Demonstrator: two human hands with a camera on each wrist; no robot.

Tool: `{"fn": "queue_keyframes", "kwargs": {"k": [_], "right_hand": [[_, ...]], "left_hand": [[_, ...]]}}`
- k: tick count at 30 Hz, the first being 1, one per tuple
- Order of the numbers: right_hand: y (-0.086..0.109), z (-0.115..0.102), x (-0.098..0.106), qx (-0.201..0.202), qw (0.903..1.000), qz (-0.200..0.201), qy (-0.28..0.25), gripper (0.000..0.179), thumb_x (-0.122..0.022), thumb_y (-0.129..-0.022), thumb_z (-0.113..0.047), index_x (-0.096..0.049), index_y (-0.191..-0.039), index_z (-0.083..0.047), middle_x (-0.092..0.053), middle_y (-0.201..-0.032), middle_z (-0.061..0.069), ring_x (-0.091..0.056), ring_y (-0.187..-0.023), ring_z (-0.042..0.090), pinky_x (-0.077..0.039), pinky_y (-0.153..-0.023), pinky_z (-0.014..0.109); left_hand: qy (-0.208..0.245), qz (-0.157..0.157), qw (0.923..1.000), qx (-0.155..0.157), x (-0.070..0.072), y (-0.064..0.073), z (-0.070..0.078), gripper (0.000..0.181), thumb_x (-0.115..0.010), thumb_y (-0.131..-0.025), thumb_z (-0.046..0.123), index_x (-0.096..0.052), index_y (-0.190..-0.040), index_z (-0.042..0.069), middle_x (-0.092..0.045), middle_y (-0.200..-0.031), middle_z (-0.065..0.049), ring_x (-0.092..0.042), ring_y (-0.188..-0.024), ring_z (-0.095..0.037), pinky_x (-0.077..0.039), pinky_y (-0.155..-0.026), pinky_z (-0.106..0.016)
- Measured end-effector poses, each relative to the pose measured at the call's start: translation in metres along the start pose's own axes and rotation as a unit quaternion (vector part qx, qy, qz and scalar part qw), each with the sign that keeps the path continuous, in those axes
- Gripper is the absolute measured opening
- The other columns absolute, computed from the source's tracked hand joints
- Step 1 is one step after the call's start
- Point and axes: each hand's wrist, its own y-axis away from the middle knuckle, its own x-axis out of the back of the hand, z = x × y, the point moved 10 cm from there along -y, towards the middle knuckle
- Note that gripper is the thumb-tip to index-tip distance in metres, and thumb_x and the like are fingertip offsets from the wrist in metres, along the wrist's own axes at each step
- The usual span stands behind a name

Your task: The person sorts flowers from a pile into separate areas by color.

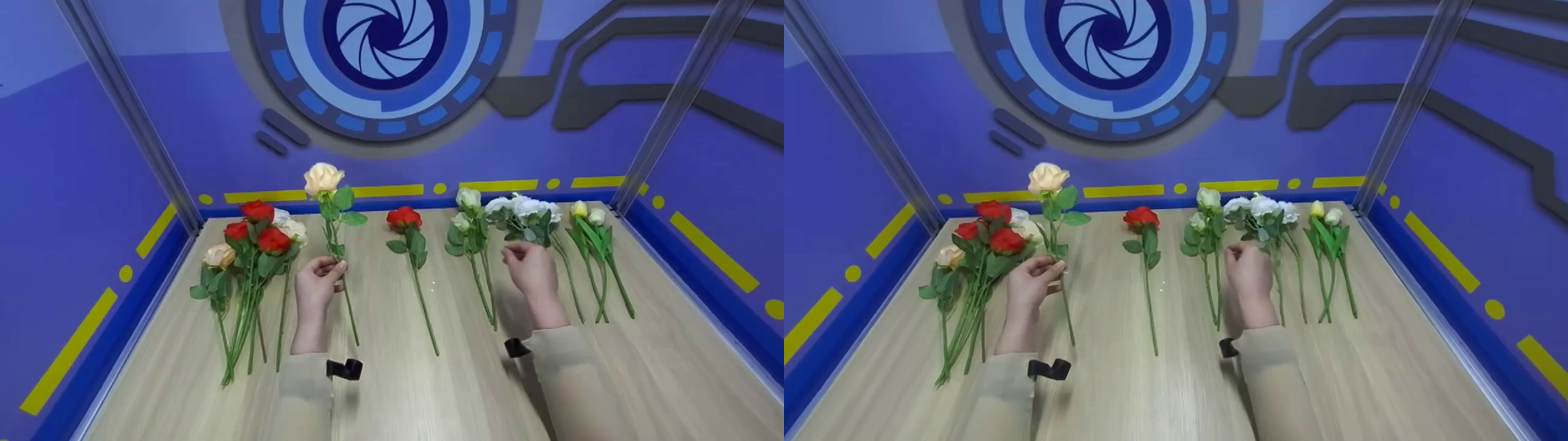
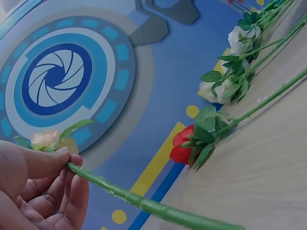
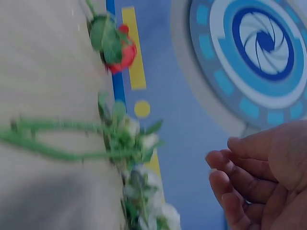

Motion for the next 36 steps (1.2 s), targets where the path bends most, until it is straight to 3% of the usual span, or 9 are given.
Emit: {"fn": "queue_keyframes", "kwargs": {"k": [5, 10, 13, 16, 19, 22, 28, 32, 36], "right_hand": [[0.016, -0.035, -0.032, 0.037, 0.9975, -0.047, -0.039, 0.021, -0.068, -0.099, -0.018, -0.078, -0.105, 0.0, -0.078, -0.093, 0.015, -0.073, -0.082, 0.026, -0.055, -0.068, 0.029], [0.04, -0.066, -0.066, 0.062, 0.9881, -0.104, -0.096, 0.013, -0.071, -0.096, -0.011, -0.078, -0.1, -0.001, -0.077, -0.088, 0.012, -0.07, -0.075, 0.02, -0.054, -0.064, 0.024], [0.058, -0.085, -0.087, 0.088, 0.9768, -0.143, -0.133, 0.011, -0.07, -0.096, -0.007, -0.077, -0.098, 0.0, -0.076, -0.087, 0.012, -0.071, -0.074, 0.026, -0.057, -0.063, 0.024], [0.078, -0.103, -0.109, 0.119, 0.9577, -0.195, -0.175, 0.013, -0.068, -0.097, -0.005, -0.077, -0.1, 0.004, -0.077, -0.087, 0.017, -0.073, -0.073, 0.029, -0.062, -0.065, 0.034], [0.098, -0.117, -0.129, 0.138, 0.941, -0.241, -0.194, 0.017, -0.068, -0.098, -0.008, -0.077, -0.104, 0.005, -0.078, -0.09, 0.019, -0.073, -0.069, 0.022, -0.063, -0.065, 0.039], [0.11, -0.123, -0.143, 0.134, 0.9332, -0.264, -0.204, 0.021, -0.071, -0.097, -0.013, -0.077, -0.106, 0.005, -0.079, -0.091, 0.018, -0.073, -0.066, 0.014, -0.061, -0.062, 0.03], [0.116, -0.13, -0.158, 0.121, 0.9314, -0.269, -0.214, 0.014, -0.075, -0.093, -0.01, -0.078, -0.097, 0.002, -0.078, -0.083, 0.015, -0.069, -0.063, 0.008, -0.053, -0.059, 0.018], [0.115, -0.136, -0.167, 0.12, 0.9296, -0.273, -0.216, 0.008, -0.076, -0.092, -0.008, -0.077, -0.091, 0.0, -0.078, -0.08, 0.014, -0.067, -0.063, 0.005, -0.058, -0.06, 0.026], [0.115, -0.14, -0.18, 0.106, 0.9274, -0.285, -0.217, 0.008, -0.076, -0.091, -0.006, -0.076, -0.088, 0.001, -0.077, -0.078, 0.014, -0.066, -0.061, 0.004, -0.058, -0.061, 0.028]], "left_hand": [[-0.008, -0.013, 0.9999, -0.008, -0.013, 0.006, 0.002, 0.016, -0.076, -0.091, 0.003, -0.069, -0.102, -0.007, -0.074, -0.087, -0.01, -0.067, -0.072, -0.01, -0.055, -0.052, -0.021], [-0.016, -0.027, 0.9995, -0.008, -0.026, 0.01, 0.003, 0.017, -0.076, -0.091, 0.003, -0.07, -0.104, -0.005, -0.072, -0.088, -0.01, -0.066, -0.073, -0.01, -0.056, -0.053, -0.022], [-0.017, -0.036, 0.9991, -0.012, -0.033, 0.013, 0.003, 0.017, -0.076, -0.09, 0.002, -0.07, -0.104, -0.006, -0.071, -0.089, -0.01, -0.066, -0.073, -0.01, -0.057, -0.053, -0.022], [-0.016, -0.048, 0.9986, -0.014, -0.041, 0.016, 0.003, 0.017, -0.076, -0.09, 0.001, -0.069, -0.103, -0.007, -0.071, -0.088, -0.01, -0.066, -0.073, -0.01, -0.057, -0.053, -0.022], [-0.017, -0.065, 0.9977, -0.011, -0.05, 0.02, 0.002, 0.017, -0.076, -0.09, 0.001, -0.068, -0.103, -0.007, -0.071, -0.088, -0.01, -0.066, -0.073, -0.01, -0.057, -0.053, -0.023], [-0.024, -0.087, 0.9958, -0.012, -0.061, 0.025, 0.001, 0.018, -0.076, -0.091, 0.002, -0.068, -0.104, -0.008, -0.072, -0.09, -0.013, -0.067, -0.074, -0.011, -0.059, -0.054, -0.024], [-0.052, -0.106, 0.9928, -0.021, -0.07, 0.028, 0.0, 0.021, -0.075, -0.093, 0.005, -0.068, -0.108, -0.008, -0.074, -0.096, -0.018, -0.069, -0.075, -0.011, -0.06, -0.057, -0.024], [-0.084, -0.117, 0.9895, -0.013, -0.065, 0.024, 0.0, 0.023, -0.074, -0.094, 0.007, -0.068, -0.111, -0.007, -0.074, -0.101, -0.02, -0.069, -0.073, -0.013, -0.06, -0.058, -0.024], [-0.141, -0.146, 0.9792, 0.003, -0.052, 0.018, -0.003, 0.03, -0.071, -0.098, 0.02, -0.069, -0.115, -0.003, -0.074, -0.105, -0.019, -0.071, -0.079, -0.017, -0.062, -0.064, -0.029]]}}
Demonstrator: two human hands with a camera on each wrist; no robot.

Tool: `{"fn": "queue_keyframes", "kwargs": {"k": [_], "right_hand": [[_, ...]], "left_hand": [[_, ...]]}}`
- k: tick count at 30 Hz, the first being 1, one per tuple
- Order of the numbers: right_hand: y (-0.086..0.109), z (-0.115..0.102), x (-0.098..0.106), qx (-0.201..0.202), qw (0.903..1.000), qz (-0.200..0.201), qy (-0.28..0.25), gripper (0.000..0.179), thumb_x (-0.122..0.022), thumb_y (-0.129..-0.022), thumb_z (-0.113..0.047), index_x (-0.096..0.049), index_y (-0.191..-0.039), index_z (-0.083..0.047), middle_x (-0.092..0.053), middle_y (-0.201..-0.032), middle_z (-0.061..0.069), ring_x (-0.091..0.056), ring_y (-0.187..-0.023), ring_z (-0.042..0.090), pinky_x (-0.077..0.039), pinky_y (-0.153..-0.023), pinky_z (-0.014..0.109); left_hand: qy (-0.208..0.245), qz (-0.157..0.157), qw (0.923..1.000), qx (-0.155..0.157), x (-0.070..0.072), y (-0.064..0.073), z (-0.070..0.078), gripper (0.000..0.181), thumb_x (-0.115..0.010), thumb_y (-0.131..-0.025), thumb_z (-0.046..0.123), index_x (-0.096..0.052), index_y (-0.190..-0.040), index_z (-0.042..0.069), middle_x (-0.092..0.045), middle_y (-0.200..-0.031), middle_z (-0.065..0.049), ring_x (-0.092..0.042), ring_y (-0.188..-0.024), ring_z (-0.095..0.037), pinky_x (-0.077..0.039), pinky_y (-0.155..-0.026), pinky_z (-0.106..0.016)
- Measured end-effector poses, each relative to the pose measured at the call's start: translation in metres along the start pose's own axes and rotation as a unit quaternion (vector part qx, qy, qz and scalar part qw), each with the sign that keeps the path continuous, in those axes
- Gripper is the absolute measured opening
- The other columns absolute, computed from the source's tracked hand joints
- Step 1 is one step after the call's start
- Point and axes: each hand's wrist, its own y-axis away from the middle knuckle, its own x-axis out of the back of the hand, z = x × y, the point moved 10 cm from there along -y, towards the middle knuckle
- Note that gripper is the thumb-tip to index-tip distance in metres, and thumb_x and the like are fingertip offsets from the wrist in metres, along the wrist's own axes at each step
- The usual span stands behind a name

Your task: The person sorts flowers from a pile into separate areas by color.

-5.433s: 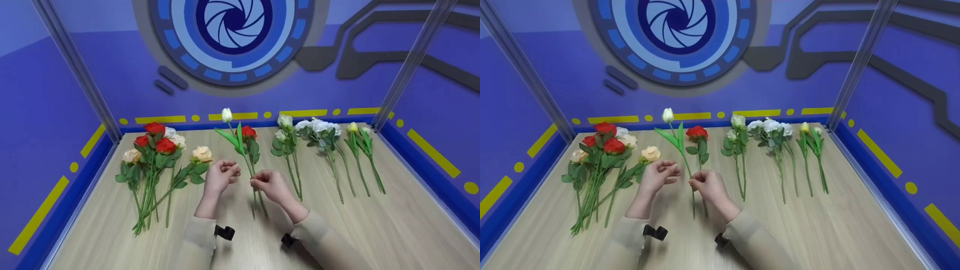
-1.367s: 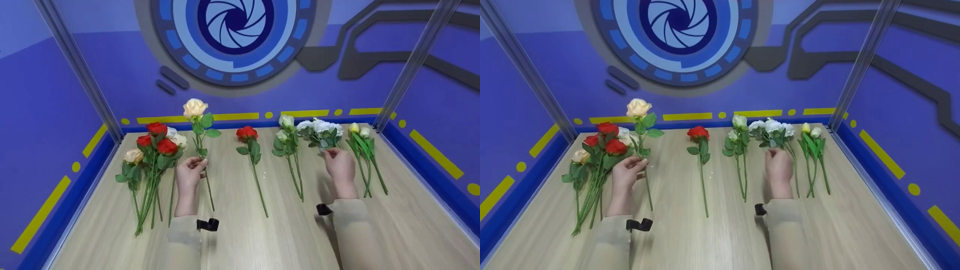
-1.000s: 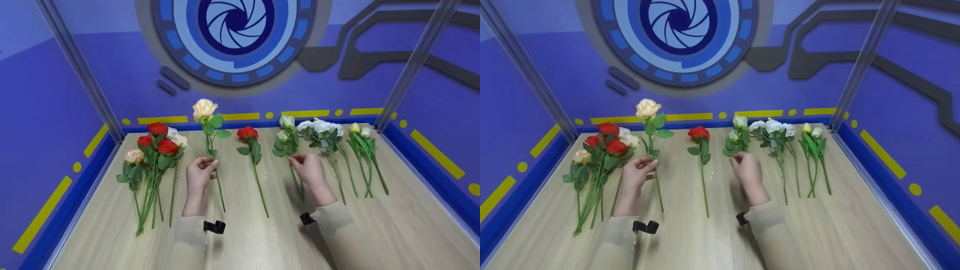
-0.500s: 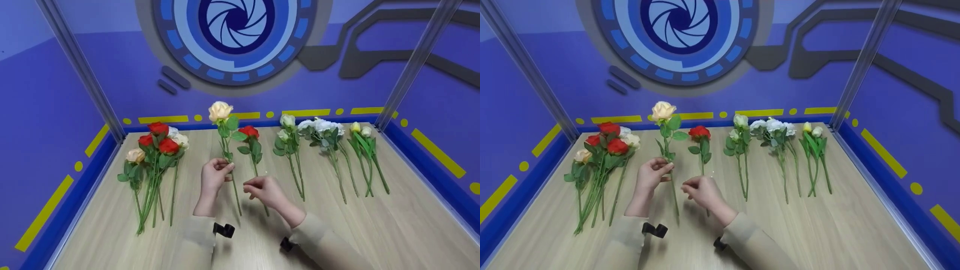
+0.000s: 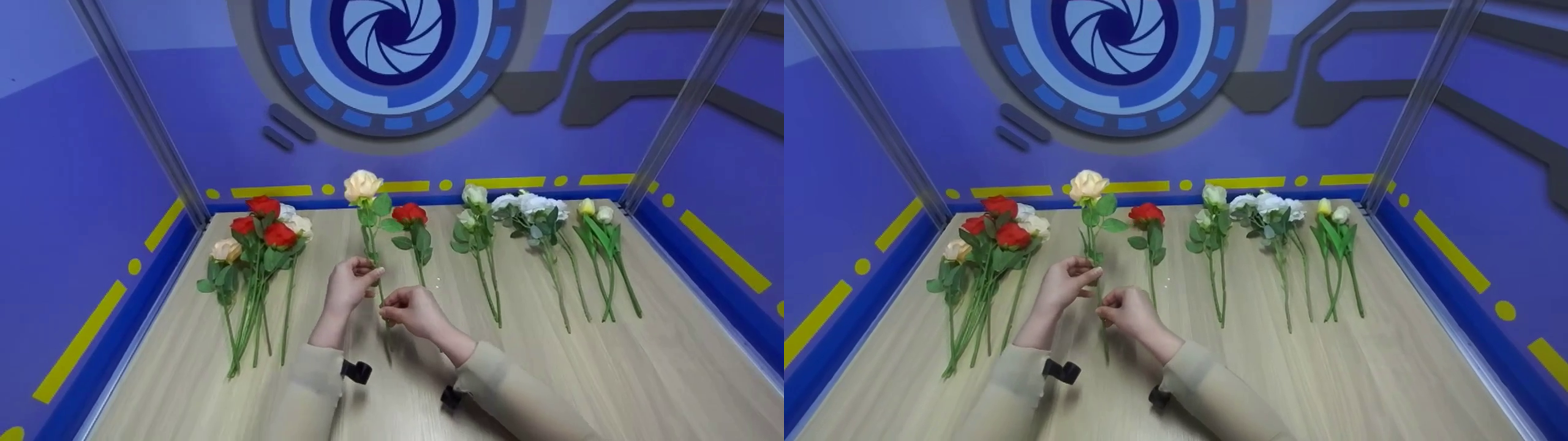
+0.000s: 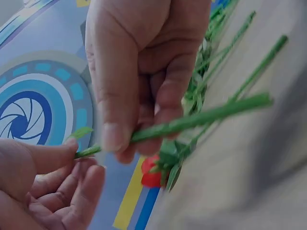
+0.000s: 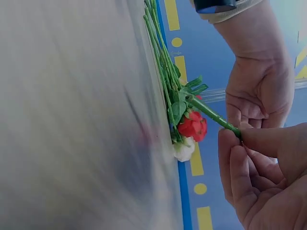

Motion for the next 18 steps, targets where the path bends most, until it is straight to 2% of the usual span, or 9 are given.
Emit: {"fn": "queue_keyframes", "kwargs": {"k": [3, 6, 9, 12, 14, 16, 18], "right_hand": [[-0.006, 0.002, -0.005, -0.008, 0.9999, -0.002, 0.008, 0.009, -0.076, -0.091, -0.005, -0.076, -0.086, 0.002, -0.076, -0.076, 0.014, -0.063, -0.06, 0.003, -0.053, -0.058, 0.02], [-0.01, 0.007, -0.011, -0.016, 0.9994, -0.004, 0.029, 0.01, -0.076, -0.091, -0.006, -0.076, -0.084, 0.002, -0.075, -0.073, 0.011, -0.059, -0.059, 0.003, -0.047, -0.054, 0.017], [-0.014, 0.017, -0.015, -0.047, 0.9979, -0.004, 0.046, 0.011, -0.077, -0.09, -0.006, -0.074, -0.082, 0.001, -0.072, -0.07, 0.006, -0.057, -0.057, 0.003, -0.044, -0.051, 0.018], [-0.016, 0.025, -0.018, -0.078, 0.9949, -0.001, 0.063, 0.012, -0.078, -0.09, -0.006, -0.072, -0.08, -0.002, -0.071, -0.069, 0.003, -0.058, -0.056, 0.004, -0.043, -0.05, 0.019], [-0.019, 0.028, -0.019, -0.095, 0.9928, 0.002, 0.073, 0.013, -0.079, -0.089, -0.006, -0.072, -0.079, -0.002, -0.071, -0.068, 0.004, -0.058, -0.055, 0.005, -0.042, -0.051, 0.018], [-0.022, 0.03, -0.021, -0.102, 0.991, 0.003, 0.087, 0.014, -0.079, -0.089, -0.006, -0.072, -0.077, -0.002, -0.072, -0.067, 0.005, -0.058, -0.054, 0.005, -0.041, -0.051, 0.018], [-0.024, 0.032, -0.023, -0.111, 0.9894, 0.001, 0.094, 0.015, -0.08, -0.088, -0.006, -0.073, -0.075, -0.003, -0.073, -0.066, 0.006, -0.058, -0.053, 0.005, -0.042, -0.051, 0.018]], "left_hand": [[-0.054, -0.012, 0.9982, 0.023, 0.016, -0.004, -0.009, 0.04, -0.064, -0.103, 0.036, -0.07, -0.115, -0.001, -0.075, -0.103, -0.017, -0.073, -0.084, -0.022, -0.061, -0.068, -0.031], [-0.14, 0.012, 0.9897, 0.027, 0.048, -0.008, -0.018, 0.044, -0.058, -0.105, 0.038, -0.071, -0.116, -0.003, -0.075, -0.103, -0.019, -0.072, -0.091, -0.029, -0.06, -0.076, -0.037], [-0.233, 0.066, 0.9699, 0.025, 0.09, -0.01, -0.024, 0.036, -0.059, -0.105, 0.027, -0.07, -0.118, -0.004, -0.074, -0.11, -0.022, -0.07, -0.102, -0.036, -0.057, -0.088, -0.046], [-0.314, 0.121, 0.9408, 0.036, 0.131, -0.01, -0.028, 0.029, -0.06, -0.102, 0.018, -0.069, -0.113, -0.008, -0.07, -0.116, -0.029, -0.067, -0.108, -0.046, -0.054, -0.092, -0.054], [-0.346, 0.149, 0.925, 0.053, 0.153, -0.007, -0.03, 0.032, -0.061, -0.101, 0.016, -0.065, -0.115, -0.013, -0.065, -0.12, -0.036, -0.062, -0.112, -0.053, -0.051, -0.095, -0.059], [-0.371, 0.164, 0.9108, 0.077, 0.17, -0.006, -0.035, 0.038, -0.061, -0.1, 0.015, -0.06, -0.119, -0.017, -0.06, -0.124, -0.041, -0.057, -0.116, -0.058, -0.048, -0.098, -0.064], [-0.388, 0.16, 0.9017, 0.103, 0.181, -0.004, -0.043, 0.043, -0.056, -0.101, 0.014, -0.054, -0.126, -0.021, -0.055, -0.128, -0.043, -0.052, -0.121, -0.059, -0.043, -0.103, -0.065]]}}
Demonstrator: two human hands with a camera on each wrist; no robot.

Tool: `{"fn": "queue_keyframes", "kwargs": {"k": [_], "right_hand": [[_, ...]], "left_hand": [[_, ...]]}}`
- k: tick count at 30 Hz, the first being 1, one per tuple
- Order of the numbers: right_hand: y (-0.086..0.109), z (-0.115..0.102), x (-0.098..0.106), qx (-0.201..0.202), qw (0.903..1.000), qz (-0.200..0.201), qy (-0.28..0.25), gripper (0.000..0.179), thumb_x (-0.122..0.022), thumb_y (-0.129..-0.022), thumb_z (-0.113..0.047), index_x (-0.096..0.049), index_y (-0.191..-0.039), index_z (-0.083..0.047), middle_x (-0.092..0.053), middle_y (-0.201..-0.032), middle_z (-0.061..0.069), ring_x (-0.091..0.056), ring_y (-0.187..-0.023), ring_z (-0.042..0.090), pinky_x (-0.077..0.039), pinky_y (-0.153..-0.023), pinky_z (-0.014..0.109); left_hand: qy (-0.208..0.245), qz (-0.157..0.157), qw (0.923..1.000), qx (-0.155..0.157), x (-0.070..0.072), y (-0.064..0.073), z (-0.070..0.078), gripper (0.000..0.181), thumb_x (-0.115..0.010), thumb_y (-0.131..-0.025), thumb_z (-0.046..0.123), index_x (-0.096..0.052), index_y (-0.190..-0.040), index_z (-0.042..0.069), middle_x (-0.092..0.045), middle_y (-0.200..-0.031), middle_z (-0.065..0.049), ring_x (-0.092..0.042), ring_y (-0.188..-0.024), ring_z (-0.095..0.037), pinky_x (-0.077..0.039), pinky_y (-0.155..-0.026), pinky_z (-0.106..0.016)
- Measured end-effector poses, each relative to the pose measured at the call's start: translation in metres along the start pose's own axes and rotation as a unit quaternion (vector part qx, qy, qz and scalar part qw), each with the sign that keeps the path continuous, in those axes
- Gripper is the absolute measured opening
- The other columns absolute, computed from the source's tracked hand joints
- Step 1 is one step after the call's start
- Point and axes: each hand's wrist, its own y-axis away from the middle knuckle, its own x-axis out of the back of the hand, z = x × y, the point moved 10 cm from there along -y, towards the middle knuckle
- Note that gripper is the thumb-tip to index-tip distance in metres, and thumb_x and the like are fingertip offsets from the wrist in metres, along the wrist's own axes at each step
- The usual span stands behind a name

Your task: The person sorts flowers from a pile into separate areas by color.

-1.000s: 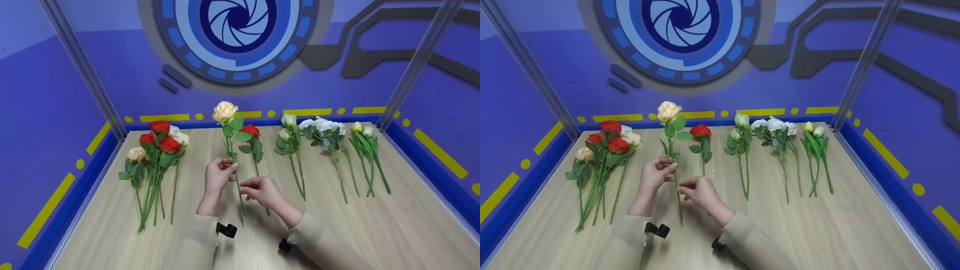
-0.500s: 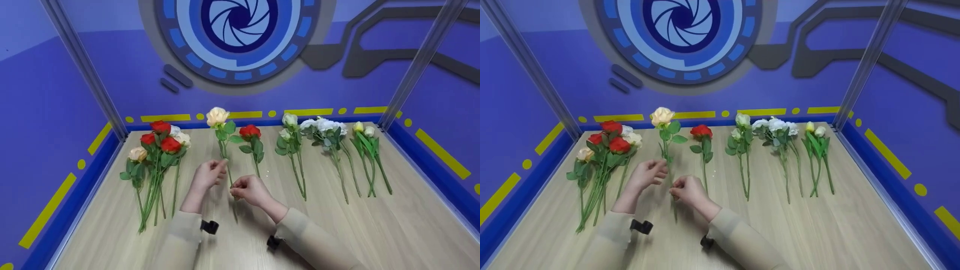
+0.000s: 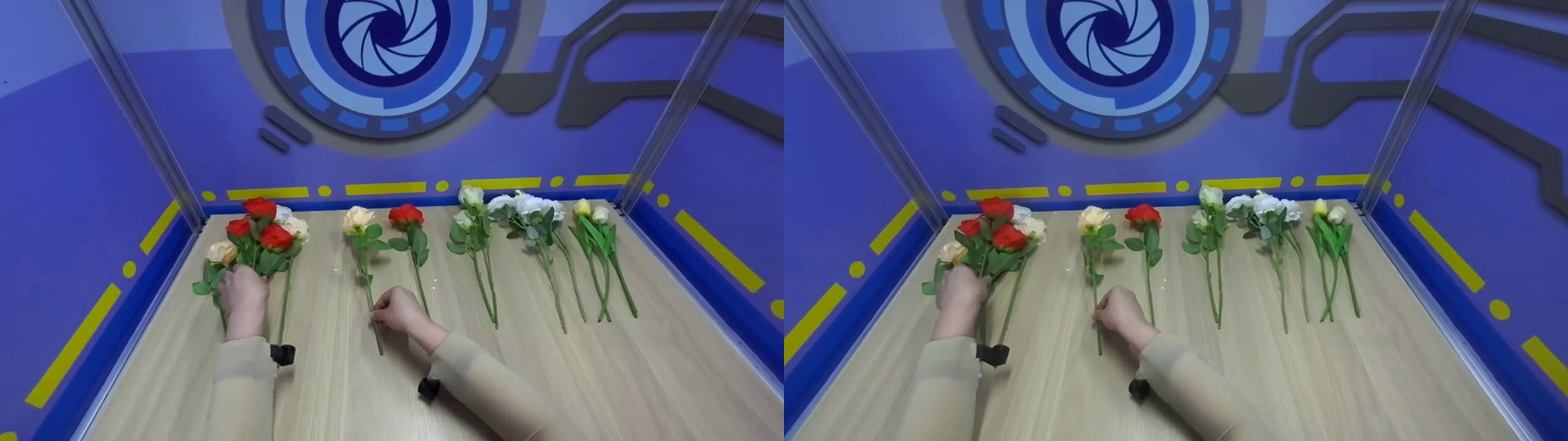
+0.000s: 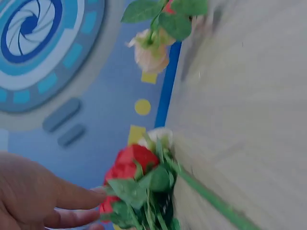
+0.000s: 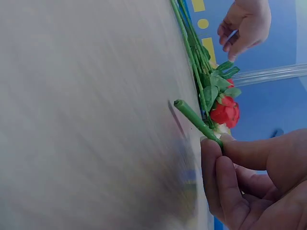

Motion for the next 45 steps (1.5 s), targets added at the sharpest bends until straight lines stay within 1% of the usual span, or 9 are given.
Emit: {"fn": "queue_keyframes", "kwargs": {"k": [5, 10, 20, 23, 26, 29, 33, 36, 45], "right_hand": [[-0.006, 0.001, -0.009, -0.02, 0.9997, -0.009, -0.009, 0.017, -0.083, -0.085, -0.007, -0.074, -0.07, -0.005, -0.073, -0.061, 0.005, -0.06, -0.051, 0.005, -0.045, -0.053, 0.017], [-0.008, -0.003, -0.015, -0.025, 0.9992, -0.011, -0.031, 0.012, -0.083, -0.083, -0.003, -0.074, -0.075, -0.003, -0.074, -0.064, 0.008, -0.062, -0.051, 0.006, -0.051, -0.053, 0.019], [-0.003, -0.004, -0.024, -0.024, 0.9987, -0.035, -0.028, 0.018, -0.082, -0.084, -0.005, -0.073, -0.068, -0.004, -0.068, -0.055, 0.002, -0.06, -0.046, 0.007, -0.048, -0.048, 0.018], [-0.004, -0.005, -0.023, -0.021, 0.9987, -0.037, -0.028, 0.02, -0.083, -0.083, -0.005, -0.072, -0.067, -0.004, -0.066, -0.054, -0.001, -0.059, -0.045, 0.006, -0.049, -0.047, 0.019], [-0.004, -0.006, -0.023, -0.017, 0.9988, -0.038, -0.025, 0.021, -0.083, -0.083, -0.004, -0.072, -0.066, -0.004, -0.065, -0.053, -0.001, -0.059, -0.045, 0.006, -0.049, -0.047, 0.018], [-0.003, -0.006, -0.023, -0.018, 0.9989, -0.039, -0.02, 0.023, -0.083, -0.083, -0.005, -0.071, -0.064, -0.005, -0.065, -0.053, -0.001, -0.058, -0.044, 0.006, -0.047, -0.046, 0.018], [-0.002, -0.003, -0.024, -0.031, 0.998, -0.04, -0.038, 0.025, -0.084, -0.083, -0.005, -0.068, -0.064, -0.006, -0.067, -0.056, 0.002, -0.059, -0.045, 0.008, -0.048, -0.046, 0.019], [-0.002, -0.001, -0.024, -0.041, 0.9971, -0.041, -0.049, 0.024, -0.084, -0.083, -0.006, -0.068, -0.066, -0.005, -0.068, -0.059, 0.004, -0.06, -0.046, 0.009, -0.049, -0.046, 0.02], [-0.003, -0.005, -0.019, -0.037, 0.9985, -0.041, -0.008, 0.02, -0.082, -0.087, -0.01, -0.072, -0.071, -0.006, -0.072, -0.063, 0.004, -0.063, -0.051, 0.009, -0.049, -0.047, 0.02]], "left_hand": [[-0.03, -0.063, 0.9968, 0.038, -0.012, -0.006, -0.021, 0.038, -0.044, -0.101, 0.007, -0.058, -0.127, -0.016, -0.055, -0.132, -0.041, -0.053, -0.125, -0.055, -0.045, -0.105, -0.064], [-0.011, -0.082, 0.9942, 0.068, -0.02, -0.012, -0.032, 0.032, -0.047, -0.1, -0.001, -0.065, -0.124, -0.008, -0.059, -0.132, -0.036, -0.06, -0.121, -0.051, -0.054, -0.093, -0.062], [-0.002, -0.083, 0.9943, 0.067, -0.018, -0.011, -0.036, 0.033, -0.048, -0.099, 0.005, -0.065, -0.122, -0.009, -0.059, -0.133, -0.037, -0.06, -0.12, -0.051, -0.055, -0.09, -0.06], [0.011, -0.09, 0.9944, 0.053, -0.013, -0.009, -0.032, 0.028, -0.049, -0.098, 0.009, -0.066, -0.113, -0.008, -0.064, -0.122, -0.034, -0.065, -0.108, -0.047, -0.057, -0.082, -0.055], [0.024, -0.111, 0.9924, 0.046, -0.01, -0.006, -0.028, 0.018, -0.059, -0.096, 0.009, -0.068, -0.102, -0.006, -0.069, -0.106, -0.028, -0.065, -0.088, -0.037, -0.054, -0.069, -0.044], [0.072, -0.138, 0.9863, 0.055, -0.012, -0.003, -0.026, 0.013, -0.064, -0.093, 0.002, -0.072, -0.1, -0.006, -0.074, -0.09, -0.017, -0.063, -0.073, -0.022, -0.049, -0.061, -0.032], [0.208, -0.172, 0.9592, 0.084, -0.019, -0.001, -0.024, 0.027, -0.053, -0.098, -0.005, -0.058, -0.124, -0.013, -0.075, -0.085, -0.013, -0.069, -0.066, -0.015, -0.053, -0.059, -0.027], [0.271, -0.176, 0.9414, 0.098, -0.021, 0.001, -0.022, 0.036, -0.046, -0.102, -0.004, -0.043, -0.137, -0.012, -0.072, -0.091, -0.012, -0.071, -0.07, -0.014, -0.056, -0.062, -0.028], [0.288, -0.146, 0.9444, 0.063, -0.016, 0.001, 0.0, 0.041, -0.055, -0.102, 0.003, -0.048, -0.14, -0.012, -0.075, -0.106, -0.017, -0.071, -0.071, -0.008, -0.058, -0.062, -0.024]]}}
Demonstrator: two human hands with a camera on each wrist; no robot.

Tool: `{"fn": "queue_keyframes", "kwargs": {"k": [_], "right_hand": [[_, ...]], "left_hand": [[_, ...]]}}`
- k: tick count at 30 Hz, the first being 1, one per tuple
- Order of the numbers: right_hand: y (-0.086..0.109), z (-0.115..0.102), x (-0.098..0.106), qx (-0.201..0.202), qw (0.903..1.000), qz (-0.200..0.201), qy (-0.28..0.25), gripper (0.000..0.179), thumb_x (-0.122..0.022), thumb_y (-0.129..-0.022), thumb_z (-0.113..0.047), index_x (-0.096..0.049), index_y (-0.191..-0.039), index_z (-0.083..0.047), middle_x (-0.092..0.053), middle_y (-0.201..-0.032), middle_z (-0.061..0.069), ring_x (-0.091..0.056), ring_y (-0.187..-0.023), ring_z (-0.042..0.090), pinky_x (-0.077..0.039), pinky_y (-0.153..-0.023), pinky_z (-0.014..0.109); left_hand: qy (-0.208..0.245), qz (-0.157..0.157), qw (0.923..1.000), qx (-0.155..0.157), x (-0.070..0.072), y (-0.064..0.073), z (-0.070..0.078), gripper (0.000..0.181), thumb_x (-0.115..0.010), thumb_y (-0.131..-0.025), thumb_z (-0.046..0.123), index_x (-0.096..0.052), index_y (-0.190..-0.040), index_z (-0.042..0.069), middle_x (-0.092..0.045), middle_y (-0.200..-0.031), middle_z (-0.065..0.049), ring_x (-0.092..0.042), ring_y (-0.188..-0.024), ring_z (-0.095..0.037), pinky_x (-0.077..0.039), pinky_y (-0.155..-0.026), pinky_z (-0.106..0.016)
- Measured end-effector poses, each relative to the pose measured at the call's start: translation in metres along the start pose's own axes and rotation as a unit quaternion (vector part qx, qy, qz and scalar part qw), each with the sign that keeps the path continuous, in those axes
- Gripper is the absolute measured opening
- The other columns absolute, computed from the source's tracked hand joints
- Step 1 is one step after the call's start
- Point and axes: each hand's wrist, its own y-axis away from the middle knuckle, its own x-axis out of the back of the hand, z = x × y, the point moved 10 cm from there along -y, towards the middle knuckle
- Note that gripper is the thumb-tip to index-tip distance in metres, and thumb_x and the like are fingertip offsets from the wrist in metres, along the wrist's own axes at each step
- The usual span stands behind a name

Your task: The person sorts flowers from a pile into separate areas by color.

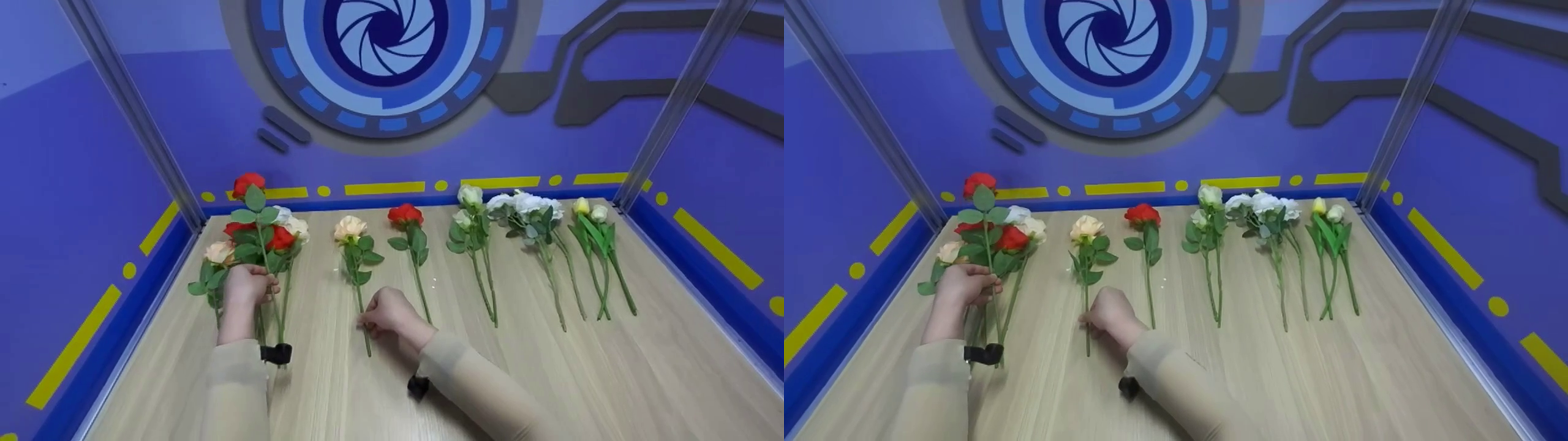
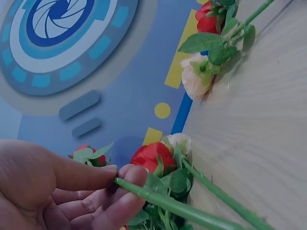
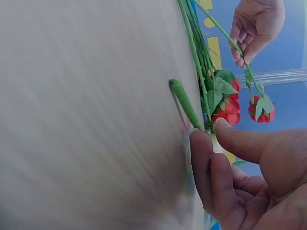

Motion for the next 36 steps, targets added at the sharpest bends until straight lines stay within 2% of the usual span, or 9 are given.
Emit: {"fn": "queue_keyframes", "kwargs": {"k": [4, 8, 11, 15, 20, 23, 28, 32, 36], "right_hand": [[0.0, -0.007, 0.005, 0.016, 0.9996, 0.013, 0.018, 0.019, -0.081, -0.088, -0.011, -0.072, -0.072, -0.006, -0.073, -0.065, 0.006, -0.06, -0.052, 0.008, -0.044, -0.047, 0.019], [0.002, -0.014, 0.006, 0.026, 0.9995, 0.017, 0.009, 0.019, -0.079, -0.09, -0.012, -0.073, -0.073, -0.006, -0.075, -0.069, 0.01, -0.059, -0.053, 0.009, -0.043, -0.048, 0.019], [0.004, -0.021, 0.005, 0.041, 0.9988, 0.017, -0.018, 0.017, -0.078, -0.091, -0.011, -0.074, -0.076, -0.006, -0.075, -0.072, 0.01, -0.064, -0.055, 0.01, -0.048, -0.049, 0.02], [0.007, -0.032, 0.004, 0.083, 0.9947, 0.013, -0.06, 0.01, -0.075, -0.093, -0.012, -0.079, -0.087, -0.004, -0.078, -0.079, 0.009, -0.07, -0.062, 0.014, -0.055, -0.055, 0.022], [0.008, -0.04, 0.002, 0.107, 0.987, 0.0, -0.119, 0.016, -0.074, -0.096, -0.015, -0.079, -0.1, -0.001, -0.079, -0.09, 0.014, -0.076, -0.069, 0.02, -0.064, -0.069, 0.034], [0.01, -0.041, 0.003, 0.114, 0.9843, 0.004, -0.135, 0.016, -0.074, -0.095, -0.013, -0.078, -0.102, 0.001, -0.079, -0.091, 0.016, -0.075, -0.069, 0.019, -0.064, -0.073, 0.042], [0.015, -0.041, 0.011, 0.134, 0.9845, 0.02, -0.112, 0.01, -0.078, -0.091, -0.007, -0.077, -0.095, 0.001, -0.078, -0.085, 0.013, -0.067, -0.064, 0.006, -0.06, -0.064, 0.026], [0.02, -0.036, 0.018, 0.132, 0.9854, 0.025, -0.105, 0.009, -0.079, -0.089, -0.007, -0.075, -0.09, 0.001, -0.076, -0.079, 0.01, -0.065, -0.064, 0.004, -0.057, -0.062, 0.023], [0.025, -0.033, 0.023, 0.134, 0.9853, 0.018, -0.105, 0.009, -0.078, -0.089, -0.006, -0.075, -0.091, 0.003, -0.076, -0.079, 0.011, -0.066, -0.063, 0.004, -0.059, -0.062, 0.025]], "left_hand": [[0.016, 0.001, 0.9997, -0.016, -0.008, 0.002, 0.009, 0.043, -0.06, -0.1, 0.006, -0.051, -0.139, -0.01, -0.076, -0.112, -0.019, -0.072, -0.072, -0.007, -0.06, -0.064, -0.022], [0.048, -0.009, 0.9981, -0.038, -0.021, 0.005, 0.019, 0.041, -0.061, -0.099, 0.003, -0.052, -0.136, -0.012, -0.077, -0.106, -0.018, -0.072, -0.071, -0.006, -0.058, -0.061, -0.02], [0.08, -0.02, 0.9954, -0.049, -0.035, 0.007, 0.025, 0.04, -0.061, -0.098, 0.0, -0.051, -0.134, -0.014, -0.077, -0.103, -0.018, -0.071, -0.07, -0.006, -0.058, -0.059, -0.02], [0.108, -0.033, 0.992, -0.056, -0.056, 0.01, 0.033, 0.04, -0.061, -0.098, -0.001, -0.051, -0.134, -0.015, -0.075, -0.109, -0.024, -0.071, -0.069, -0.007, -0.059, -0.06, -0.022], [0.133, -0.047, 0.9875, -0.07, -0.084, 0.018, 0.042, 0.037, -0.062, -0.098, -0.001, -0.054, -0.131, -0.014, -0.072, -0.115, -0.03, -0.072, -0.071, -0.011, -0.059, -0.06, -0.023], [0.134, -0.056, 0.9855, -0.088, -0.1, 0.024, 0.049, 0.034, -0.063, -0.097, -0.001, -0.056, -0.128, -0.014, -0.073, -0.113, -0.029, -0.073, -0.073, -0.014, -0.06, -0.061, -0.025], [0.141, -0.058, 0.9828, -0.103, -0.116, 0.031, 0.056, 0.028, -0.065, -0.097, -0.001, -0.06, -0.123, -0.011, -0.075, -0.106, -0.025, -0.075, -0.076, -0.018, -0.061, -0.06, -0.025], [0.143, -0.064, 0.9802, -0.121, -0.124, 0.036, 0.06, 0.03, -0.067, -0.096, 0.0, -0.061, -0.123, -0.01, -0.076, -0.104, -0.023, -0.076, -0.077, -0.018, -0.062, -0.062, -0.026], [0.111, -0.072, 0.981, -0.142, -0.125, 0.041, 0.062, 0.031, -0.07, -0.097, 0.007, -0.064, -0.124, -0.007, -0.076, -0.106, -0.022, -0.076, -0.08, -0.018, -0.064, -0.069, -0.033]]}}
